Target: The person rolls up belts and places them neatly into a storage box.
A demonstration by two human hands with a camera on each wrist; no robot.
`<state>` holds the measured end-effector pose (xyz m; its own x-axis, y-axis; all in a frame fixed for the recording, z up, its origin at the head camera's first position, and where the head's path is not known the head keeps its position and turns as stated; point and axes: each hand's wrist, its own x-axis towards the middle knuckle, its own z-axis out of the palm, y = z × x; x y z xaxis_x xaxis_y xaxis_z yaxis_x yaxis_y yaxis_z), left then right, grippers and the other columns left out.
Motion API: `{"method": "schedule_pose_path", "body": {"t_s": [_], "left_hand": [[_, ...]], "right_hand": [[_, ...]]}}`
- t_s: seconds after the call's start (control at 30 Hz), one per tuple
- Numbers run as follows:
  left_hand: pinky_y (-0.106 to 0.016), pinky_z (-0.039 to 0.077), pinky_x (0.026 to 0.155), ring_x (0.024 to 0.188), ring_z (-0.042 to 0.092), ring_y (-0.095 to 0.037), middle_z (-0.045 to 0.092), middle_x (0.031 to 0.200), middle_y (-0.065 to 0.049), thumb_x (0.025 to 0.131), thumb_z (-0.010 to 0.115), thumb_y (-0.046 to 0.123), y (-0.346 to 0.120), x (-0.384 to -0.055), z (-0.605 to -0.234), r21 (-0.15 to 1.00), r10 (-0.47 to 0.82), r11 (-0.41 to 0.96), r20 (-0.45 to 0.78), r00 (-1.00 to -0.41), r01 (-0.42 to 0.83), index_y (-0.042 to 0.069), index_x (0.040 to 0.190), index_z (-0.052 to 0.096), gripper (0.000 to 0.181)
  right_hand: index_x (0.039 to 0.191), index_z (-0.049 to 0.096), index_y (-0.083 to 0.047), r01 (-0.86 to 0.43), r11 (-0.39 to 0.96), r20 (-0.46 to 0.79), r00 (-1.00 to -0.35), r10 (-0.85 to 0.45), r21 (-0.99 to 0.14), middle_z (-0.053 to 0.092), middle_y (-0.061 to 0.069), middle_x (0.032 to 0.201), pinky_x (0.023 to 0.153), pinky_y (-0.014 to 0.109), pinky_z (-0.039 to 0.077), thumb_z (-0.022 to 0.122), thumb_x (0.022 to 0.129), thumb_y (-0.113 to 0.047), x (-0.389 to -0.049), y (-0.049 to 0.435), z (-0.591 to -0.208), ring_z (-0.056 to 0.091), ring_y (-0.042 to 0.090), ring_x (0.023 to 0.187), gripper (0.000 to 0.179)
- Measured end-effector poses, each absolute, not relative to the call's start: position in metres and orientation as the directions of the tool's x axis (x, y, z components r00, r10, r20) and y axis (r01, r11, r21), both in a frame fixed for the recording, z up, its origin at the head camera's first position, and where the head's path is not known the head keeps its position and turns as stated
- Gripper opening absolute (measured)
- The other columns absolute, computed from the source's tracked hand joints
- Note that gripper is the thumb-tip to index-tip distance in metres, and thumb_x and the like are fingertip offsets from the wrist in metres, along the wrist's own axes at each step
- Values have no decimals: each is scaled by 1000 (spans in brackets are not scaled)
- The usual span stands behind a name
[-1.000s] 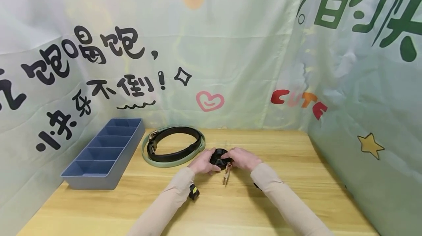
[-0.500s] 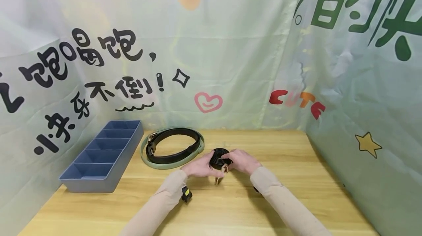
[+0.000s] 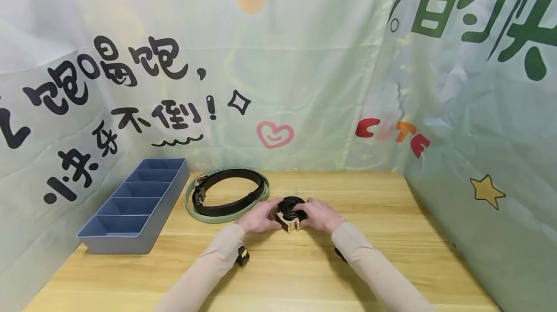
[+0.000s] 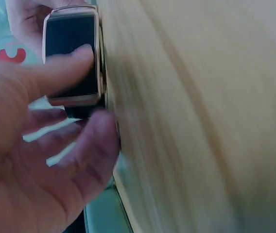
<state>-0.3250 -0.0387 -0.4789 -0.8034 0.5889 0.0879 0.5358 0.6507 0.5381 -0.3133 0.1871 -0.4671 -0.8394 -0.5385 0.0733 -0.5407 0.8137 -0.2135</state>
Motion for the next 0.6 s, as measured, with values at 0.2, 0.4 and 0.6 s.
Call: {"method": "schedule_pose_path", "body": {"t_s": [0.2,0.4,0.6], "left_hand": [[-27,50,73,77,62,-13,70,90,-6,81,76,11,-37,-324,-477,504,436,739,149,-888,447,3,116,65,37],[-22,40,55,55,54,-9,58,52,5,88,57,6,-30,-320,-473,501,411,760,122,-903,414,13,64,63,25],[-25,44,58,51,60,-16,57,61,-1,101,43,26,-28,-320,-473,692,392,674,-40,-919,257,10,81,66,35]], "right_hand": [[115,70,-9,-503,835,85,-863,-498,-222,51,29,131,93,54,49,80,75,-49,-306,178,-468,59,42,109,58],[112,70,-11,-440,868,82,-897,-434,-231,54,28,126,90,54,49,80,73,-53,-304,169,-470,58,42,107,59],[116,68,-9,-409,877,66,-911,-406,-251,55,22,111,87,50,49,78,75,-54,-302,165,-475,56,35,99,62]]}}
